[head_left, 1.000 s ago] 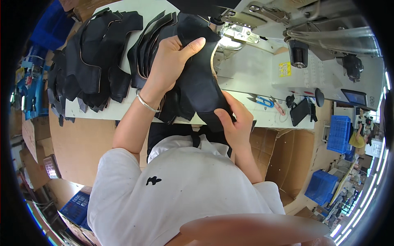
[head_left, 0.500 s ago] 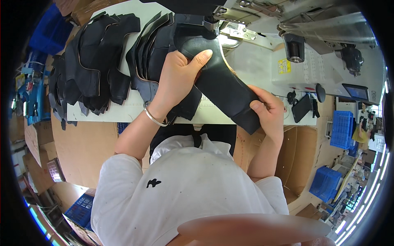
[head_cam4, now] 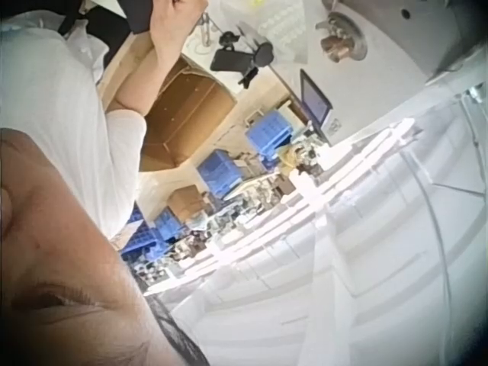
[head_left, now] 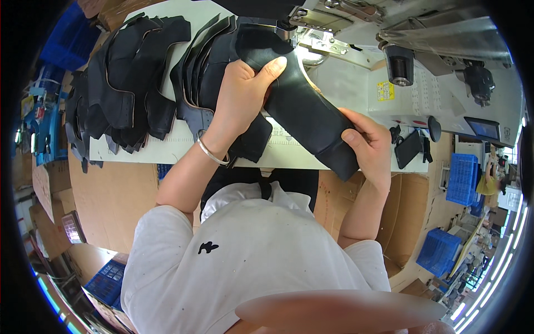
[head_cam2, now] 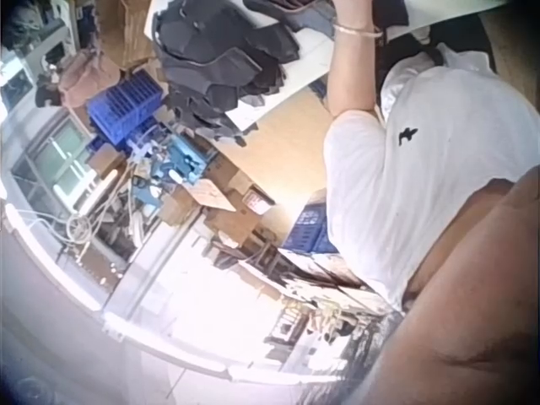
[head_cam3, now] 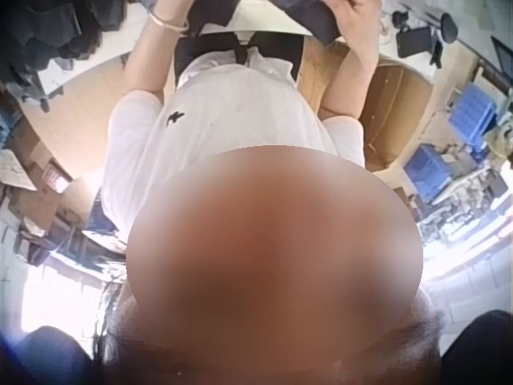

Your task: Stitch together black leather shoe upper components using a sewing machine.

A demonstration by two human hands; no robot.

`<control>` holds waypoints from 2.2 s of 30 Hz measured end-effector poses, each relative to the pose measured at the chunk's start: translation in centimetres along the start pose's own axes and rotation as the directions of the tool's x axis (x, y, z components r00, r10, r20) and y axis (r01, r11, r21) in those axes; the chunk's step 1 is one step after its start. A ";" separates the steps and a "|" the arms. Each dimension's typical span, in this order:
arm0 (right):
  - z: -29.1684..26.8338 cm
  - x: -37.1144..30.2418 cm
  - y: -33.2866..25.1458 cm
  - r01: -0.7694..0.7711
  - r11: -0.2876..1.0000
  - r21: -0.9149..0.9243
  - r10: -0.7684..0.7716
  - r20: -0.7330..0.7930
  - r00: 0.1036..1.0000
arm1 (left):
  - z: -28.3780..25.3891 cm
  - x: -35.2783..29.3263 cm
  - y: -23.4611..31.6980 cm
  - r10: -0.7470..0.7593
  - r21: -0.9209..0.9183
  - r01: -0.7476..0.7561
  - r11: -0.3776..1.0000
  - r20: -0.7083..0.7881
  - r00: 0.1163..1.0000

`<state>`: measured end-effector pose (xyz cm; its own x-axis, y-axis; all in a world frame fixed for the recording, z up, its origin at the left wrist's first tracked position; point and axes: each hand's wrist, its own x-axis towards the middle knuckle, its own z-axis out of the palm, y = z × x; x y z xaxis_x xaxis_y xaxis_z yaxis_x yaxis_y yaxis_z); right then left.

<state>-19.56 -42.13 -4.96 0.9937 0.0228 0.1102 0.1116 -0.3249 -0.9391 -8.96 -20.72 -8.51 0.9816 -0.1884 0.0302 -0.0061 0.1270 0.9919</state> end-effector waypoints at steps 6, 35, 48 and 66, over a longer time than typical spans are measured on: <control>0.4 0.3 -0.3 -0.017 1.000 0.005 0.017 -0.014 1.000 | -0.3 1.0 0.2 0.014 -0.023 -0.013 1.000 0.033 0.999; 6.6 1.4 0.4 0.080 0.997 0.000 -0.077 -0.266 0.961 | 0.2 -3.0 0.5 -0.326 -0.536 0.367 0.760 0.174 0.929; 9.4 2.2 0.2 0.102 0.994 -0.048 -0.112 -0.362 0.925 | 0.6 -5.7 0.2 -0.183 -0.204 0.192 0.960 0.061 0.981; 5.3 9.3 3.1 0.183 0.939 0.291 -0.061 -0.383 0.922 | -1.1 -3.6 0.8 -0.163 -0.083 0.170 0.982 0.085 0.983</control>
<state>-9.87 -37.92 -8.58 0.9035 -0.3212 0.2837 0.2912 -0.0255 -0.9563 -12.33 -18.85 -7.98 0.9496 -0.2888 -0.1219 0.1771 0.1736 0.9688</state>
